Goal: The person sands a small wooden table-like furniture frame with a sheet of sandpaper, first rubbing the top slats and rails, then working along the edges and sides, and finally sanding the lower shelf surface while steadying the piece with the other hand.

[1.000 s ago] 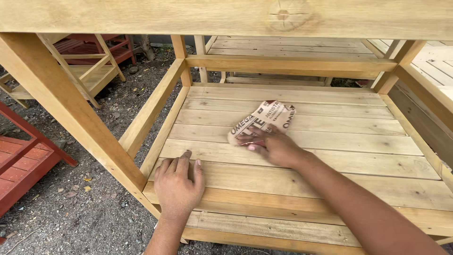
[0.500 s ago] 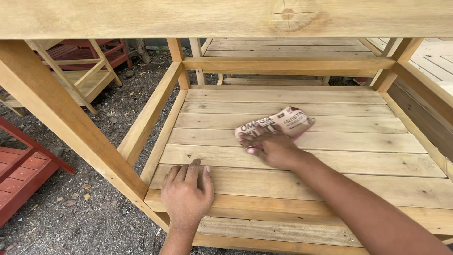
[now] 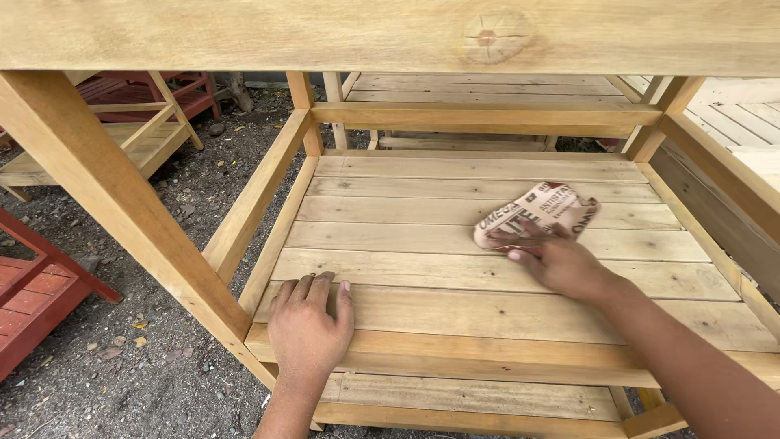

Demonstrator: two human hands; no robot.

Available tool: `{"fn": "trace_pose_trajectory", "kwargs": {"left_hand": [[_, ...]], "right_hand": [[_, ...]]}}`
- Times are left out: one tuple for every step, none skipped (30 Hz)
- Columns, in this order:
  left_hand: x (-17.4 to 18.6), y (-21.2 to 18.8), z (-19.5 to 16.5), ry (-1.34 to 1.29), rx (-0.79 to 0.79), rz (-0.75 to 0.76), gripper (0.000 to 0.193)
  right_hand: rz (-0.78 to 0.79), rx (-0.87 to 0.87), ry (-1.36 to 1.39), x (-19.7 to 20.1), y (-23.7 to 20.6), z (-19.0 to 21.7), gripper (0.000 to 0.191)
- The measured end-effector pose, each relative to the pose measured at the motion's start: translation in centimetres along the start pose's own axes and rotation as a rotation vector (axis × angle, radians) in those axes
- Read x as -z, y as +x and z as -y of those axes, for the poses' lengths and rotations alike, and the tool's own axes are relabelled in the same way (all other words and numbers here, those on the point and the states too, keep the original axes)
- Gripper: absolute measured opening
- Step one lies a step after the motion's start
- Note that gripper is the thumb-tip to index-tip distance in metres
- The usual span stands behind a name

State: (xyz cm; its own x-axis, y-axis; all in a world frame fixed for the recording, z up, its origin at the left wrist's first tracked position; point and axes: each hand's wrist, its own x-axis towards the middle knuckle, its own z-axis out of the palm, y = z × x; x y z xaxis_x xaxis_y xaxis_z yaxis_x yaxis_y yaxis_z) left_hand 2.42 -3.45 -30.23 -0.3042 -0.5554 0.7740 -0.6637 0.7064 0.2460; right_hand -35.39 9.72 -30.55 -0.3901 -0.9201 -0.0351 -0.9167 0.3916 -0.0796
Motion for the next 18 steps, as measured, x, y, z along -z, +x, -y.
{"fn": "trace_pose_trajectory", "kwargs": {"left_hand": [[0.0, 0.1, -0.1, -0.012, 0.018, 0.020, 0.028], [0.0, 0.1, -0.2, -0.030, 0.031, 0.044, 0.027], [-0.1, 0.1, -0.3, -0.048, 0.046, 0.069, 0.027], [-0.1, 0.1, -0.4, -0.042, 0.034, 0.069, 0.027], [-0.3, 0.0, -0.4, -0.036, 0.025, 0.061, 0.027], [-0.4, -0.1, -0.5, -0.024, 0.020, 0.054, 0.027], [-0.5, -0.3, -0.5, -0.008, -0.009, 0.027, 0.026], [-0.6, -0.4, -0.6, 0.010, -0.040, -0.002, 0.025], [-0.7, -0.6, -0.6, 0.027, -0.071, -0.036, 0.024], [-0.8, -0.8, -0.7, -0.016, -0.062, -0.048, 0.021], [-0.9, -0.9, -0.7, -0.057, -0.052, -0.056, 0.018], [-0.9, -1.1, -0.8, -0.098, -0.044, -0.063, 0.016], [-0.9, -1.1, -0.8, -0.095, -0.039, -0.097, 0.016], [-0.8, -1.2, -0.9, -0.093, -0.035, -0.135, 0.017], [-0.7, -1.2, -0.8, -0.090, -0.028, -0.175, 0.019], [-0.5, -1.1, -0.7, -0.100, -0.024, -0.184, 0.019], [-0.3, -1.0, -0.6, -0.110, -0.018, -0.189, 0.020], [0.0, -0.9, -0.4, -0.117, -0.017, -0.199, 0.021]], "right_hand": [[-0.098, 0.079, 0.054, -0.2, -2.1, -3.8, 0.047], [-0.127, -0.034, 0.006, -0.5, -3.8, -7.0, 0.048], [-0.153, -0.146, -0.043, -0.9, -5.3, -9.4, 0.049], [-0.153, -0.201, -0.046, -1.4, -6.5, -10.9, 0.050], [-0.157, -0.252, -0.052, -1.3, -7.3, -12.0, 0.051], [-0.159, -0.297, -0.056, -1.2, -7.7, -12.3, 0.053], [-0.121, -0.302, -0.055, -1.0, -7.8, -11.7, 0.053], [-0.086, -0.305, -0.052, -0.6, -7.3, -10.3, 0.053], [-0.055, -0.308, -0.051, 0.2, -6.8, -8.5, 0.053], [-0.034, -0.225, -0.037, 0.8, -6.1, -6.1, 0.049], [-0.008, -0.141, -0.022, 0.9, -5.0, -2.6, 0.047], [-0.002, -0.036, 0.046, 0.8, -3.7, 1.1, 0.047], [0.059, 0.051, 0.093, 0.5, -2.6, 5.0, 0.047], [0.062, 0.175, 0.072, 0.1, -1.4, 8.8, 0.051], [0.078, 0.208, 0.084, -0.3, -0.3, 12.5, 0.046], [0.097, 0.242, 0.097, -0.5, 0.3, 15.0, 0.041], [0.092, 0.285, 0.117, -0.4, 0.2, 15.6, 0.041], [0.082, 0.330, 0.139, -0.2, -0.4, 15.6, 0.041]]}}
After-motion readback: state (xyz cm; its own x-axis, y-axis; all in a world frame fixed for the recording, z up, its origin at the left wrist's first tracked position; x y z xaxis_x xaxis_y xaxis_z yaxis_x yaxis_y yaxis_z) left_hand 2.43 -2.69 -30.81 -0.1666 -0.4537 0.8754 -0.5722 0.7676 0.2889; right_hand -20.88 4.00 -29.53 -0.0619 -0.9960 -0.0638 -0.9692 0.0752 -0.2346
